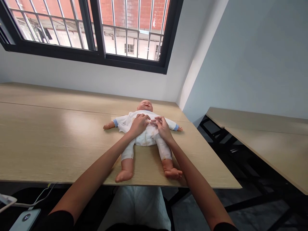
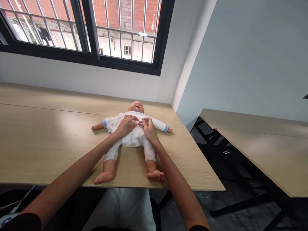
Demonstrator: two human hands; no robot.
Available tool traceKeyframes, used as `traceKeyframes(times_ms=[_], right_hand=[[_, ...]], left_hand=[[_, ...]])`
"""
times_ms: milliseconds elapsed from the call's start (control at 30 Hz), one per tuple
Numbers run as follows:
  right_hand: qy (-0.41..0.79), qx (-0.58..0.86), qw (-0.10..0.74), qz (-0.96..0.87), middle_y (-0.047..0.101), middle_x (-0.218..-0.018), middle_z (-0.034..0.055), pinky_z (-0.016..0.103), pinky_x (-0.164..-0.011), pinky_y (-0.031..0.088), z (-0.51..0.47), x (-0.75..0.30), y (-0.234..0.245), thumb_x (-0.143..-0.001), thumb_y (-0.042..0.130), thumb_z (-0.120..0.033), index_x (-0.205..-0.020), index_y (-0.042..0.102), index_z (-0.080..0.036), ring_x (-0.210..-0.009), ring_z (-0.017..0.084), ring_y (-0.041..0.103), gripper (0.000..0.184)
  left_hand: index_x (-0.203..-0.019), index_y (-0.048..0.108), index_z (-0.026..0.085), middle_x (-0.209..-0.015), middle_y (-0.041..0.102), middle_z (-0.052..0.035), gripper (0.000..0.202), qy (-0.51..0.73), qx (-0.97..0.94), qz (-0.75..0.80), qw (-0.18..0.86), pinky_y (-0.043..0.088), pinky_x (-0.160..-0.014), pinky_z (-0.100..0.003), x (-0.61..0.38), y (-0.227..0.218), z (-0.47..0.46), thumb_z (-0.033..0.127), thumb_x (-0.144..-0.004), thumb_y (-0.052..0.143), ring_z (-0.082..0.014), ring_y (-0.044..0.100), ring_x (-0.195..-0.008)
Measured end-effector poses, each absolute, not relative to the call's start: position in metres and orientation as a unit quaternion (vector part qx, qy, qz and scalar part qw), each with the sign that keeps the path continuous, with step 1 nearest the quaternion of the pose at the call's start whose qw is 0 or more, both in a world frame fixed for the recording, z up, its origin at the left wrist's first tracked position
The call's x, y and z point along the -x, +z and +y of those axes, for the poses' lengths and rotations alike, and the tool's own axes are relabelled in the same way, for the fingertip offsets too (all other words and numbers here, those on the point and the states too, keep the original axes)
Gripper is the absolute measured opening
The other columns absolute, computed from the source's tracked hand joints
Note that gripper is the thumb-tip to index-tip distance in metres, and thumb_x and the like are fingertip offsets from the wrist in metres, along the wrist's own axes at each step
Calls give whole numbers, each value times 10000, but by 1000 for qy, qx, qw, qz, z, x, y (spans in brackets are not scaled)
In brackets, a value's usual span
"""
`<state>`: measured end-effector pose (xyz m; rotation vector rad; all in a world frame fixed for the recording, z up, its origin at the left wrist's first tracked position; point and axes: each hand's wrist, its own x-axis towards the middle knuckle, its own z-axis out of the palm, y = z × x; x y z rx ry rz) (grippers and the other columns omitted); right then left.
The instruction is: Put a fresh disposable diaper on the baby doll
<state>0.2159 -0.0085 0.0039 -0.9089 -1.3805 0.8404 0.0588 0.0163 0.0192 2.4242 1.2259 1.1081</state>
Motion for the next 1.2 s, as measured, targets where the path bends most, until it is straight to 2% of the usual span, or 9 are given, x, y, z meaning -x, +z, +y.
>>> traceKeyframes(times_ms=[133, 267, 367, 567, 733, 867, 1000, 1100, 1200], right_hand=[[345, 407, 592, -605, 665, -953, 64, 376, -916, 495, -11, -217, 7, -847, 477, -316, -991, 477, -206, -920, 182, 656, 182], [341, 382, 533, -673, 681, -989, 58, 367, -960, 472, -18, -218, 12, -863, 484, -338, -1005, 529, -203, -1010, 186, 640, 201], [311, 373, 483, -728, 678, -1069, 58, 359, -1001, 445, -23, -219, 17, -882, 477, -339, -1008, 577, -198, -1067, 185, 621, 215], [249, 402, 442, -762, 695, -1058, 63, 378, -998, 433, -24, -223, 19, -923, 444, -314, -1106, 608, -187, -1097, 203, 613, 276], [236, 442, 468, -728, 695, -1084, 73, 367, -945, 460, -16, -230, 13, -931, 452, -333, -1139, 606, -180, -1039, 197, 637, 301], [262, 453, 499, -691, 697, -1078, 72, 350, -840, 495, -15, -235, 13, -924, 469, -367, -1181, 595, -181, -949, 193, 654, 341], [284, 405, 488, -720, 687, -1123, 61, 380, -1010, 431, -23, -232, 19, -914, 505, -352, -1286, 554, -191, -1138, 199, 594, 408], [276, 393, 458, -749, 693, -1108, 55, 403, -1089, 368, -26, -228, 20, -914, 510, -353, -1352, 510, -193, -1229, 200, 538, 467], [283, 411, 457, -736, 689, -1117, 66, 408, -1076, 392, -26, -225, 18, -918, 492, -364, -1349, 508, -177, -1188, 205, 573, 470]], left_hand=[[-1030, 634, 194, -1113, 593, -100, 205, 350, -803, 471, 102, 434, -954, -498, -56, 22, 14, 197, -858, 522, -336, 459, -1154], [-1028, 640, 215, -1142, 585, -92, 233, 341, -799, 482, 116, 431, -946, -495, -57, 20, 17, 188, -864, 476, -327, 461, -1155], [-986, 644, 211, -1118, 592, -89, 234, 348, -797, 476, 127, 423, -960, -481, -57, 16, 22, 156, -842, 468, -309, 477, -1131], [-900, 608, 185, -1023, 639, -64, 199, 441, -759, 439, 190, 428, -985, -396, -51, 15, 28, 125, -797, 449, -233, 548, -1054], [-848, 560, 165, -939, 635, -72, 128, 496, -698, 481, 191, 478, -865, -338, -22, 12, 34, 209, -805, 447, -198, 583, -883], [-829, 543, 166, -837, 611, -50, 154, 498, -664, 511, 224, 479, -613, -266, 12, 6, 36, 287, -795, 453, -154, 562, -671], [-844, 535, 173, -678, 552, -10, 252, 453, -673, 511, 284, 373, -395, -230, 37, 3, 35, 410, -769, 494, -136, 502, -477], [-778, 548, 169, -628, 554, -11, 262, 415, -695, 499, 308, 373, -403, -222, 45, 4, 37, 410, -682, 581, -140, 511, -487], [-733, 571, 164, -708, 612, -40, 244, 391, -717, 491, 304, 405, -485, -216, 50, 8, 40, 365, -604, 622, -157, 562, -614]])
